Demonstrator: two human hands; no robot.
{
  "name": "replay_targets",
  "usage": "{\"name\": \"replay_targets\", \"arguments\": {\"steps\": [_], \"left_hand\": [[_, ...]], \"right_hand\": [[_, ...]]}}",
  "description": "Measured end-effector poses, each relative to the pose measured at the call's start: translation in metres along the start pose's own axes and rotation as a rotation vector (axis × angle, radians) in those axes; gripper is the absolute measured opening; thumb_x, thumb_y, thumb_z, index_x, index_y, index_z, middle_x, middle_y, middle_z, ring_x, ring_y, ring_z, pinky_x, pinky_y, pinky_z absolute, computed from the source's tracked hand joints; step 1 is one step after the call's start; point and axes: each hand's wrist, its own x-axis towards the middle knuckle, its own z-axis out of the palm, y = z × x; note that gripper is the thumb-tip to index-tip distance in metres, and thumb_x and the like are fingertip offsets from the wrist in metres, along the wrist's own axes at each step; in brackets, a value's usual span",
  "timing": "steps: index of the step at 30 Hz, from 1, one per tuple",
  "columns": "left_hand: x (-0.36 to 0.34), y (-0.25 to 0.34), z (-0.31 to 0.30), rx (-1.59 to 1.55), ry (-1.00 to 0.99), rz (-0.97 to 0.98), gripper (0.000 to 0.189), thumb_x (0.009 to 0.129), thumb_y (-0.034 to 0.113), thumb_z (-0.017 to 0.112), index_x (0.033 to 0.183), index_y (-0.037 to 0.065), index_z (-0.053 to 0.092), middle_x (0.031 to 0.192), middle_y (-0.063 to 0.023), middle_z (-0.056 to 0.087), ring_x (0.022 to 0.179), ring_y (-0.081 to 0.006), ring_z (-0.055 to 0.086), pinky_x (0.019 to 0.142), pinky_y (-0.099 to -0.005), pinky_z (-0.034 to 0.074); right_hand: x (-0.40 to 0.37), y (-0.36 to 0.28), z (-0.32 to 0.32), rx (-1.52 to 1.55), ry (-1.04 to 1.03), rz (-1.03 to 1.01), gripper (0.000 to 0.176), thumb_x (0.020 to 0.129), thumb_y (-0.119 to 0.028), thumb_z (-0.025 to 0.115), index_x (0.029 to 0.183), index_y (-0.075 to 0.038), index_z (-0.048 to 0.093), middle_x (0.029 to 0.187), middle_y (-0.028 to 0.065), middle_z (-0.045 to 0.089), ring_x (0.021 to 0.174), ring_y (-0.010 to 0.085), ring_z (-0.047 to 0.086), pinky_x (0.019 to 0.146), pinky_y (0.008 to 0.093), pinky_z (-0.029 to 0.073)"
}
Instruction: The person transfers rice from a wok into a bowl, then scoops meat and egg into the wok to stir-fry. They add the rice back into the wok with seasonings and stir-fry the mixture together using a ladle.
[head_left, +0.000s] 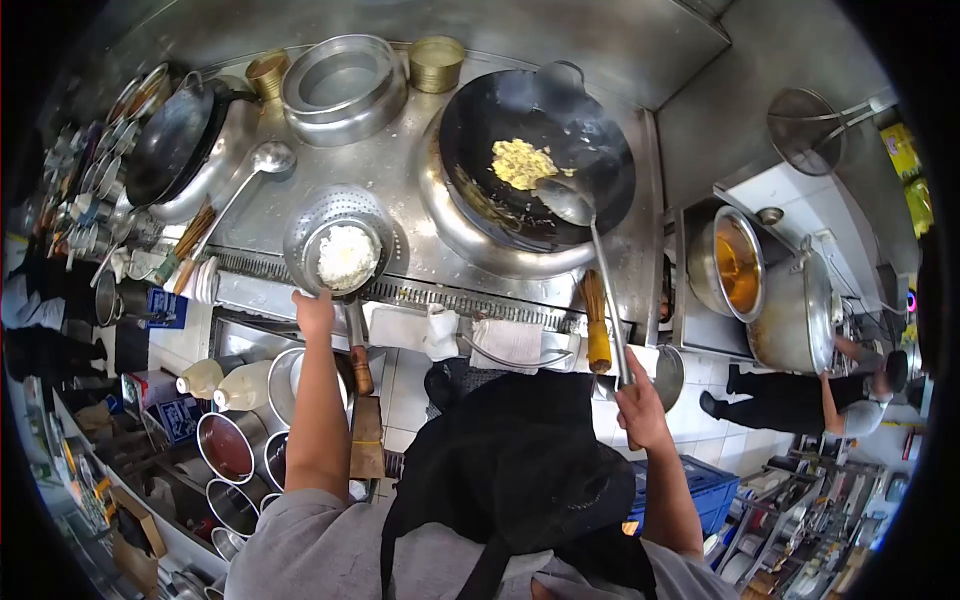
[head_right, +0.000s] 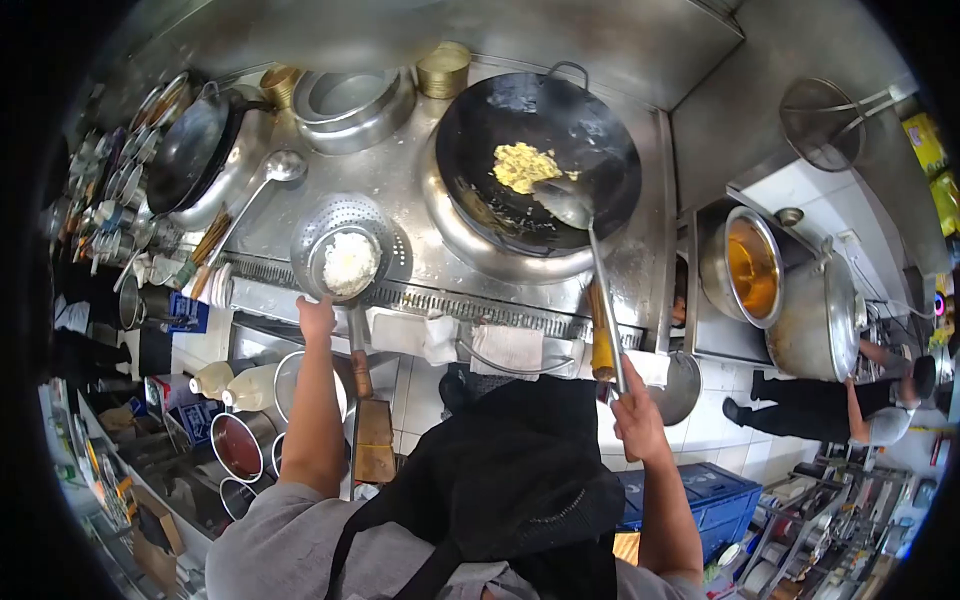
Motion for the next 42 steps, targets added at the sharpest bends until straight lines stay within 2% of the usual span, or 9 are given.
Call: {"name": "replay_targets", "arguments": {"steps": [2, 4, 8, 14, 18, 24, 28, 32, 42], "left_hand": [[0.022, -0.011, 0.019, -0.2, -0.251, -0.33, 0.055, 0.086, 0.013, 0.065, 0.127, -0.013, 0.039, 0.091, -0.0222, 0.069, 0.066, -0.0315, 0.072, 0.055, -0.0374, 0.059], [0.033, -0.017, 0.031, -0.358, -0.171, -0.327, 0.049, 0.085, 0.01, 0.064, 0.124, -0.01, 0.041, 0.09, -0.0228, 0.068, 0.053, -0.0265, 0.068, 0.043, -0.0346, 0.058], [0.041, 0.002, 0.034, -0.459, -0.226, -0.394, 0.038, 0.08, 0.002, 0.06, 0.116, -0.008, 0.05, 0.093, -0.0223, 0.067, 0.063, -0.0283, 0.07, 0.048, -0.0357, 0.061], [0.0, 0.1, -0.016, -0.365, -0.183, -0.105, 0.031, 0.079, 0.002, 0.056, 0.11, -0.004, 0.054, 0.087, -0.0153, 0.065, 0.06, -0.0201, 0.064, 0.041, -0.0306, 0.053], [-0.031, 0.212, -0.04, -0.37, -0.471, 0.09, 0.031, 0.081, 0.004, 0.059, 0.112, 0.0, 0.055, 0.083, -0.0095, 0.063, 0.061, -0.0149, 0.061, 0.043, -0.0281, 0.05], [-0.041, 0.378, 0.045, -0.27, -0.778, 0.457, 0.015, 0.083, 0.003, 0.059, 0.098, 0.003, 0.055, 0.079, -0.0102, 0.061, 0.061, -0.021, 0.064, 0.047, -0.0318, 0.053], [-0.048, 0.424, 0.122, 0.371, -0.304, 1.027, 0.025, 0.082, 0.005, 0.055, 0.106, 0.01, 0.06, 0.101, -0.021, 0.065, 0.085, -0.0388, 0.068, 0.079, -0.0485, 0.055], [-0.075, 0.378, 0.195, 0.539, -0.295, 1.056, 0.024, 0.09, 0.012, 0.053, 0.11, 0.018, 0.065, 0.152, -0.0122, 0.038, 0.108, -0.036, 0.065, 0.085, -0.0474, 0.056], [-0.023, 0.391, 0.19, 0.164, -0.083, 0.839, 0.019, 0.083, 0.005, 0.057, 0.102, 0.007, 0.059, 0.12, -0.0151, 0.063, 0.102, -0.0407, 0.063, 0.082, -0.0518, 0.052]], "right_hand": [[0.004, 0.007, 0.009, 0.111, -0.011, 0.038, 0.074, 0.093, 0.0, 0.052, 0.158, -0.016, 0.019, 0.066, -0.0014, 0.049, 0.049, 0.0077, 0.043, 0.045, 0.026, 0.04], [0.007, 0.0, 0.008, 0.148, -0.015, 0.01, 0.074, 0.094, 0.0, 0.052, 0.158, -0.016, 0.019, 0.066, -0.0009, 0.049, 0.049, 0.0082, 0.043, 0.046, 0.0261, 0.04], [0.022, -0.014, -0.004, 0.1, 0.058, -0.081, 0.073, 0.093, 0.002, 0.048, 0.158, -0.013, 0.018, 0.063, -0.0017, 0.045, 0.049, 0.0079, 0.043, 0.046, 0.0249, 0.038], [0.048, 0.006, -0.05, 0.066, 0.057, -0.092, 0.074, 0.094, 0.002, 0.049, 0.158, -0.012, 0.016, 0.063, -0.0014, 0.045, 0.05, 0.008, 0.043, 0.047, 0.0249, 0.039], [0.061, 0.022, -0.077, 0.206, 0.017, -0.023, 0.077, 0.092, 0.002, 0.052, 0.158, -0.016, 0.017, 0.066, 0.0003, 0.043, 0.052, 0.0103, 0.044, 0.05, 0.0268, 0.042], [0.077, 0.044, -0.126, 0.152, 0.014, -0.084, 0.076, 0.092, 0.001, 0.053, 0.158, -0.015, 0.019, 0.065, -0.0014, 0.042, 0.054, 0.0098, 0.044, 0.052, 0.0258, 0.042], [0.063, 0.045, -0.152, -0.035, 0.046, -0.063, 0.078, 0.089, 0.001, 0.057, 0.157, -0.014, 0.022, 0.063, 0.0041, 0.048, 0.055, 0.0152, 0.048, 0.056, 0.0322, 0.045], [0.041, 0.034, -0.158, -0.167, 0.067, -0.041, 0.078, 0.089, 0.0, 0.059, 0.157, -0.014, 0.023, 0.061, 0.007, 0.051, 0.057, 0.018, 0.053, 0.062, 0.0331, 0.047], [0.045, 0.013, -0.149, -0.451, -0.014, -0.158, 0.074, 0.088, -0.006, 0.06, 0.154, -0.017, 0.028, 0.071, 0.0179, 0.059, 0.075, 0.0413, 0.061, 0.075, 0.0457, 0.048]]}}
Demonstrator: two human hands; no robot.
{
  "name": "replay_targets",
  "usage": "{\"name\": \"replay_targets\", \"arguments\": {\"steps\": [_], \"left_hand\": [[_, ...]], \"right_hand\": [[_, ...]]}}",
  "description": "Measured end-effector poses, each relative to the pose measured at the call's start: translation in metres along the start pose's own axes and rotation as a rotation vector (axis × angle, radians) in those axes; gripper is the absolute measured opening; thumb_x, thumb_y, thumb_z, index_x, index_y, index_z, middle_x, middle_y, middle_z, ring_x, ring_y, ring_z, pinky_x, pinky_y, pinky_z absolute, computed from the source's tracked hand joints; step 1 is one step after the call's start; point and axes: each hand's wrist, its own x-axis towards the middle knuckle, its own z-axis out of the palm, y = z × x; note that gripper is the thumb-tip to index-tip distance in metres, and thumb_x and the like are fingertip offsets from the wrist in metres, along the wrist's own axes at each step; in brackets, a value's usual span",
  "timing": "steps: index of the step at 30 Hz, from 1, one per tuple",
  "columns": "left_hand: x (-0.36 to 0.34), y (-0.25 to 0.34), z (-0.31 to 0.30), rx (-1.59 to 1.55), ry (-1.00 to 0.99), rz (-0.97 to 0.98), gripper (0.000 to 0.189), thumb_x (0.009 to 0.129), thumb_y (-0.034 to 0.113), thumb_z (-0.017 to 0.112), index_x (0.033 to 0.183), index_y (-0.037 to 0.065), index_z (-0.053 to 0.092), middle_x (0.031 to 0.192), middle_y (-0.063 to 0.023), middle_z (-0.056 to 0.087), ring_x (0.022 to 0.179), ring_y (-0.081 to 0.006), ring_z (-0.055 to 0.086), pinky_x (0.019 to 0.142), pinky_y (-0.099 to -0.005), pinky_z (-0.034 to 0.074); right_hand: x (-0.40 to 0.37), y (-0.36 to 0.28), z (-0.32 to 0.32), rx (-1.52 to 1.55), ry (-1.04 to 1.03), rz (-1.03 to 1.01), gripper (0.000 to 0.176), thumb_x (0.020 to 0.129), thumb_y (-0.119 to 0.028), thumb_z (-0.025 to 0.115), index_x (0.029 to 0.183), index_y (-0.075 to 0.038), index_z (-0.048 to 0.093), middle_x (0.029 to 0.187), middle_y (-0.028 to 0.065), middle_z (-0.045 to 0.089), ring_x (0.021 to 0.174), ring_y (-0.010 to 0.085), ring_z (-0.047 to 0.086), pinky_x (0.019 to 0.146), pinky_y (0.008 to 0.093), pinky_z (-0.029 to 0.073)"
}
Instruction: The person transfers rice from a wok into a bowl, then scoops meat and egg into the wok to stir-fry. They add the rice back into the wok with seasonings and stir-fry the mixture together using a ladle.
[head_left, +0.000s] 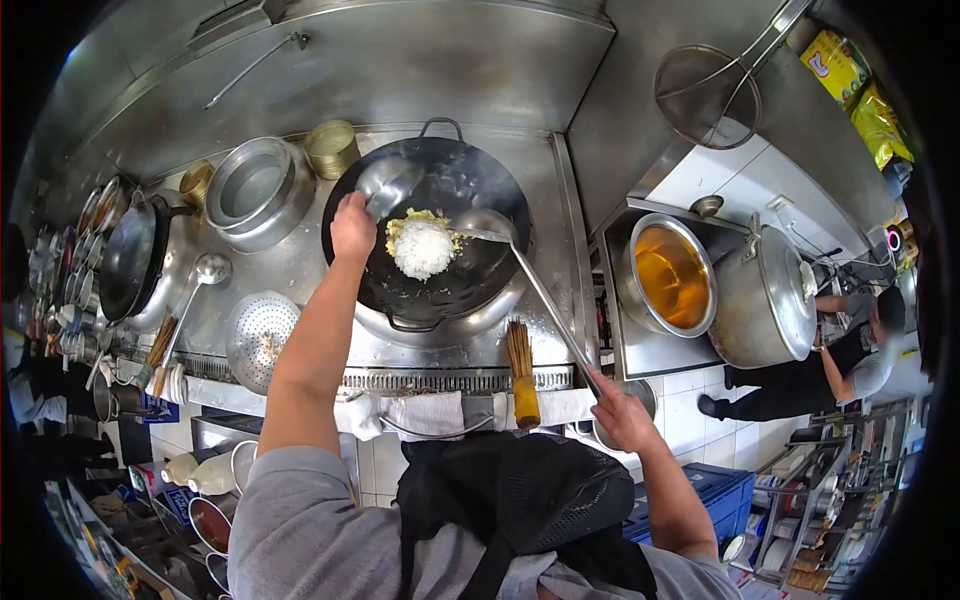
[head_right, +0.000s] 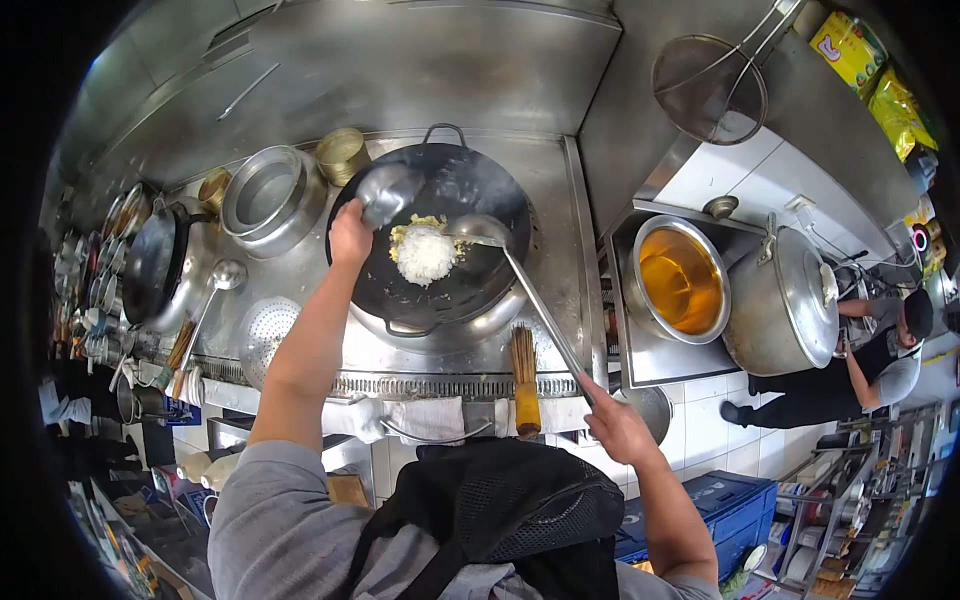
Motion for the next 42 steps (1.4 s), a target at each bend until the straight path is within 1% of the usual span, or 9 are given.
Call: {"name": "replay_targets", "arguments": {"steps": [4, 9, 16, 19, 24, 33, 38, 39, 42], "left_hand": [[-0.028, 0.008, -0.073, -0.107, 0.041, 0.204, 0.018, 0.08, 0.007, 0.06, 0.099, 0.007, 0.059, 0.122, -0.0142, 0.062, 0.102, -0.0411, 0.062, 0.083, -0.0515, 0.051], [-0.07, -0.046, -0.135, -0.274, -0.067, -0.175, 0.013, 0.075, 0.006, 0.061, 0.084, 0.0, 0.054, 0.081, -0.0179, 0.062, 0.081, -0.0347, 0.063, 0.073, -0.0432, 0.051], [-0.196, -0.074, -0.168, -1.127, 0.005, -0.636, 0.005, 0.084, -0.001, 0.057, 0.089, 0.0, 0.058, 0.077, -0.0047, 0.061, 0.058, -0.012, 0.058, 0.054, -0.026, 0.051], [-0.251, -0.059, -0.195, -1.357, 0.0, -0.738, 0.022, 0.087, -0.002, 0.054, 0.108, 0.002, 0.058, 0.084, -0.0049, 0.063, 0.063, -0.0126, 0.06, 0.058, -0.0281, 0.054], [-0.339, -0.053, -0.228, -1.302, -0.12, -0.866, 0.032, 0.085, -0.001, 0.054, 0.117, 0.004, 0.057, 0.095, -0.0074, 0.065, 0.067, -0.0165, 0.063, 0.062, -0.0324, 0.058], [-0.436, 0.034, -0.22, -1.285, 0.211, -0.932, 0.026, 0.085, -0.002, 0.058, 0.11, 0.002, 0.061, 0.095, -0.0068, 0.067, 0.075, -0.0162, 0.067, 0.064, -0.0302, 0.059], [-0.524, 0.07, -0.232, -1.203, 0.41, -0.961, 0.032, 0.084, -0.001, 0.06, 0.116, 0.003, 0.06, 0.097, -0.0068, 0.066, 0.082, -0.0175, 0.067, 0.067, -0.0308, 0.06], [-0.528, 0.092, -0.25, -1.173, 0.502, -1.034, 0.012, 0.085, -0.001, 0.061, 0.094, 0.005, 0.057, 0.087, -0.004, 0.06, 0.074, -0.0159, 0.065, 0.064, -0.0306, 0.059], [-0.596, 0.099, -0.265, -1.099, 0.721, -1.048, 0.01, 0.084, -0.002, 0.061, 0.087, 0.004, 0.053, 0.079, -0.0048, 0.059, 0.068, -0.0157, 0.063, 0.061, -0.0298, 0.057]], "right_hand": [[0.019, -0.029, -0.004, 0.051, 0.153, -0.336, 0.063, 0.091, -0.005, 0.058, 0.149, -0.022, 0.041, 0.085, 0.0169, 0.068, 0.082, 0.0442, 0.062, 0.08, 0.0489, 0.049], [-0.002, -0.09, -0.011, 0.514, -0.069, -0.084, 0.058, 0.098, -0.005, 0.051, 0.152, -0.023, 0.04, 0.073, 0.002, 0.049, 0.057, 0.0089, 0.05, 0.058, 0.0233, 0.047], [0.068, -0.088, 0.058, 1.062, -0.331, 0.244, 0.057, 0.102, -0.009, 0.045, 0.156, -0.019, 0.03, 0.07, 0.0024, 0.046, 0.053, 0.0105, 0.043, 0.048, 0.0242, 0.042], [0.092, -0.086, 0.044, 0.789, -0.288, 0.009, 0.053, 0.102, -0.01, 0.045, 0.153, -0.021, 0.035, 0.07, 0.0022, 0.047, 0.051, 0.0102, 0.043, 0.047, 0.0246, 0.043], [0.07, -0.105, 0.003, 0.922, -0.224, -0.095, 0.05, 0.103, -0.011, 0.044, 0.151, -0.023, 0.039, 0.068, 0.0022, 0.047, 0.046, 0.01, 0.044, 0.044, 0.0248, 0.042], [0.149, -0.03, 0.054, 1.186, -0.648, 0.093, 0.048, 0.105, -0.017, 0.041, 0.151, -0.032, 0.037, 0.072, 0.0049, 0.052, 0.051, 0.0146, 0.046, 0.048, 0.0316, 0.042], [0.161, -0.013, 0.04, 0.612, -0.542, -0.187, 0.045, 0.104, -0.017, 0.045, 0.148, -0.02, 0.042, 0.07, 0.0064, 0.057, 0.052, 0.0145, 0.053, 0.048, 0.0293, 0.046], [0.173, -0.002, 0.049, 0.507, -0.522, -0.202, 0.046, 0.102, -0.016, 0.049, 0.147, -0.019, 0.043, 0.07, 0.0065, 0.058, 0.053, 0.0147, 0.054, 0.049, 0.0295, 0.048], [0.161, -0.011, 0.056, 0.097, -0.433, -0.317, 0.06, 0.094, -0.007, 0.056, 0.151, -0.014, 0.038, 0.097, 0.005, 0.059, 0.076, 0.0114, 0.055, 0.06, 0.0292, 0.053]]}}
